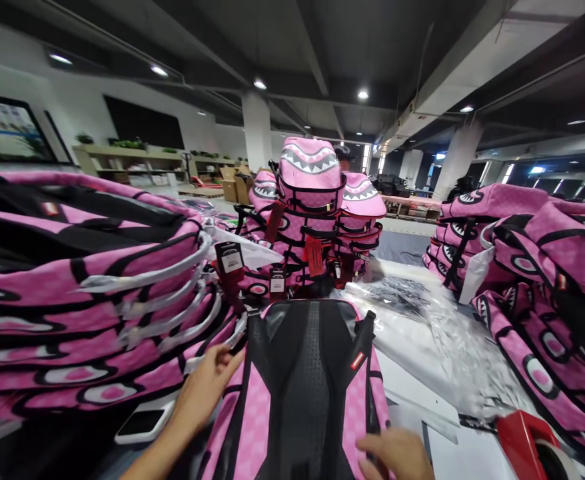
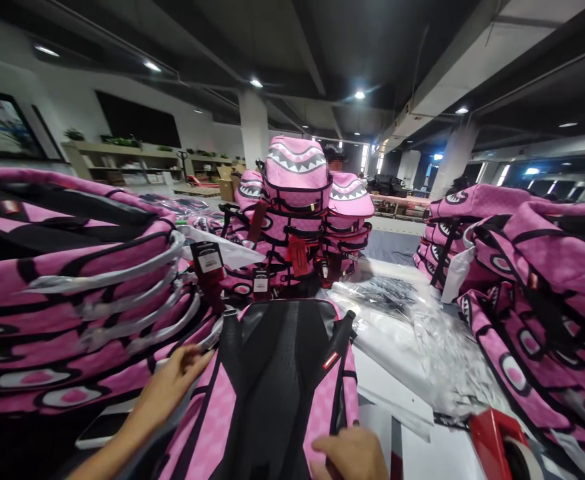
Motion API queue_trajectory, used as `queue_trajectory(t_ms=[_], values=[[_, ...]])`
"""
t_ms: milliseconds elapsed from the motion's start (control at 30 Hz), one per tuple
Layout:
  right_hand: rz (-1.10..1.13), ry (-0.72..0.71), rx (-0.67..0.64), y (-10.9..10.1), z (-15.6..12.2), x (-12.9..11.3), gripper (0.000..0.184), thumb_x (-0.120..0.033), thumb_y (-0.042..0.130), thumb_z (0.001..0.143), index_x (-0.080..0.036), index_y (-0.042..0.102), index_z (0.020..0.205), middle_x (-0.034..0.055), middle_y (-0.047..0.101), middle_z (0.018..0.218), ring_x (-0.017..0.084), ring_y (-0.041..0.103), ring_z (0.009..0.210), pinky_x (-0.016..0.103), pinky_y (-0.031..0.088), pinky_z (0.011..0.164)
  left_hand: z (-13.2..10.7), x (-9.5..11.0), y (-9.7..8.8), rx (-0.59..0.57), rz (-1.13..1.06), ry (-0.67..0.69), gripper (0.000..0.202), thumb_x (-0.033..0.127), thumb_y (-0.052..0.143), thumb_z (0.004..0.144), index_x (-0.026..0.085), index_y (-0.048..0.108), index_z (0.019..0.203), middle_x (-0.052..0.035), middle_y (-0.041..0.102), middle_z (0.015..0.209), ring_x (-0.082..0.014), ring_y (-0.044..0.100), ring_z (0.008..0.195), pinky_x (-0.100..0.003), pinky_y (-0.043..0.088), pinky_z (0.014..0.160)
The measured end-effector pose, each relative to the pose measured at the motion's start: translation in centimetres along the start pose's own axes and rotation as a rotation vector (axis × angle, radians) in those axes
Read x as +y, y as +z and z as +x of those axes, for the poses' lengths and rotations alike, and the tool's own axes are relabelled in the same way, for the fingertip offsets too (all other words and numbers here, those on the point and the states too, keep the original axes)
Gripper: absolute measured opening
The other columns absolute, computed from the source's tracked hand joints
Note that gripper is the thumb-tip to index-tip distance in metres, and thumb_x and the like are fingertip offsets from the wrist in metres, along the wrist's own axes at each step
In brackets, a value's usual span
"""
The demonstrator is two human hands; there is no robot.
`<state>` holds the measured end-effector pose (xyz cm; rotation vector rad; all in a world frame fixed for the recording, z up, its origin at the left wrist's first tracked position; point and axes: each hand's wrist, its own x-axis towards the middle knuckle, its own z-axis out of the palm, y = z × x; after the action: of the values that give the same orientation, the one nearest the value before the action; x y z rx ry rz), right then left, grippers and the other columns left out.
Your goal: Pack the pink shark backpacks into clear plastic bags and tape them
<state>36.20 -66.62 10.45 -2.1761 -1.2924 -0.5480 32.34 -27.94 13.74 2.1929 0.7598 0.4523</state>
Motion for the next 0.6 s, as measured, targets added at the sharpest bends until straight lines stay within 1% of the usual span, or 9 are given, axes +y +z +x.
queue_trajectory(t_ms=[67, 133, 200, 233, 300, 333, 433, 500, 600], values=[[0.035, -0.048, -0.085, 0.0, 4.7, -0.7, 0.019, -0.028, 0.056, 0.099, -0.030, 0.074, 0.100, 0.0013, 0.069, 0.065, 0.018, 0.063, 0.055, 0.032, 0.050, 0.057, 5.1, 3.5, 0.9, -0.011, 0.052, -0.054, 0.060, 0.076, 0.052, 0.073, 0.021, 0.063, 0.094, -0.0197, 0.076, 0.101, -0.0431, 0.071, 0.110, -0.051, 0.054, 0.094], [0.062, -0.166, -0.264, 0.6, 9.3, -1.6, 0.015, -0.029, 0.058, 0.099, -0.026, 0.073, 0.095, 0.0003, 0.071, 0.068, 0.016, 0.065, 0.061, 0.030, 0.047, 0.061, 8.6, 5.7, 1.8, -0.039, 0.077, -0.083, 0.052, 0.071, 0.062, 0.066, 0.021, 0.060, 0.080, -0.0277, 0.075, 0.100, -0.0521, 0.068, 0.112, -0.059, 0.051, 0.095], [0.007, -0.322, -0.459, 1.6, 13.2, -2.1, 0.013, -0.034, 0.065, 0.096, -0.023, 0.072, 0.092, 0.0013, 0.073, 0.074, 0.017, 0.066, 0.068, 0.029, 0.046, 0.063, 10.6, 6.3, 1.7, -0.054, 0.079, -0.097, 0.044, 0.062, 0.073, 0.059, 0.023, 0.055, 0.069, -0.0297, 0.074, 0.097, -0.0567, 0.066, 0.112, -0.061, 0.050, 0.094], [-0.050, -0.384, -0.536, 2.3, 14.9, -2.0, 0.016, -0.036, 0.068, 0.094, -0.021, 0.071, 0.091, 0.0030, 0.074, 0.079, 0.019, 0.067, 0.073, 0.030, 0.047, 0.064, 11.2, 6.0, 1.2, -0.052, 0.069, -0.100, 0.041, 0.056, 0.077, 0.056, 0.024, 0.053, 0.066, -0.0276, 0.074, 0.095, -0.0565, 0.065, 0.113, -0.060, 0.050, 0.093], [-0.150, -0.426, -0.631, 3.7, 18.1, -1.3, 0.019, -0.037, 0.072, 0.092, -0.019, 0.071, 0.094, 0.0073, 0.075, 0.090, 0.021, 0.068, 0.083, 0.031, 0.049, 0.069, 11.8, 4.7, -0.7, -0.044, 0.028, -0.116, 0.038, 0.045, 0.081, 0.055, 0.025, 0.050, 0.063, -0.0190, 0.074, 0.086, -0.0505, 0.068, 0.110, -0.053, 0.053, 0.091], [-0.168, -0.403, -0.640, 4.6, 19.7, -0.9, 0.019, -0.035, 0.073, 0.091, -0.018, 0.071, 0.099, 0.0091, 0.075, 0.098, 0.023, 0.068, 0.090, 0.031, 0.051, 0.073, 11.9, 3.8, -1.9, -0.044, -0.003, -0.134, 0.036, 0.041, 0.082, 0.059, 0.024, 0.050, 0.063, -0.0137, 0.073, 0.080, -0.0446, 0.070, 0.105, -0.049, 0.054, 0.088], [-0.094, -0.259, -0.573, 7.7, 24.5, -0.6, 0.036, -0.026, 0.073, 0.090, -0.016, 0.065, 0.124, 0.0132, 0.069, 0.126, 0.025, 0.064, 0.113, 0.032, 0.051, 0.088, 11.1, 1.2, -4.4, -0.080, -0.123, -0.224, 0.029, 0.036, 0.075, 0.081, 0.020, 0.055, 0.068, 0.0002, 0.063, 0.065, -0.0222, 0.070, 0.074, -0.036, 0.057, 0.073], [-0.023, -0.183, -0.553, 10.2, 27.4, -1.8, 0.045, -0.026, 0.073, 0.090, -0.016, 0.061, 0.132, 0.0143, 0.067, 0.133, 0.025, 0.063, 0.119, 0.031, 0.051, 0.091, 10.2, 0.0, -4.5, -0.086, -0.189, -0.278, 0.030, 0.036, 0.066, 0.095, 0.017, 0.059, 0.073, 0.0043, 0.059, 0.063, -0.0136, 0.062, 0.060, -0.030, 0.056, 0.065], [0.025, -0.147, -0.603, 14.0, 30.2, -4.8, 0.029, -0.034, 0.069, 0.095, -0.017, 0.069, 0.119, 0.0106, 0.075, 0.111, 0.023, 0.070, 0.100, 0.028, 0.050, 0.077, 9.2, -1.2, -2.5, -0.012, -0.212, -0.316, 0.034, 0.044, 0.063, 0.100, 0.016, 0.063, 0.081, 0.0040, 0.062, 0.067, -0.0112, 0.059, 0.056, -0.028, 0.054, 0.060]])
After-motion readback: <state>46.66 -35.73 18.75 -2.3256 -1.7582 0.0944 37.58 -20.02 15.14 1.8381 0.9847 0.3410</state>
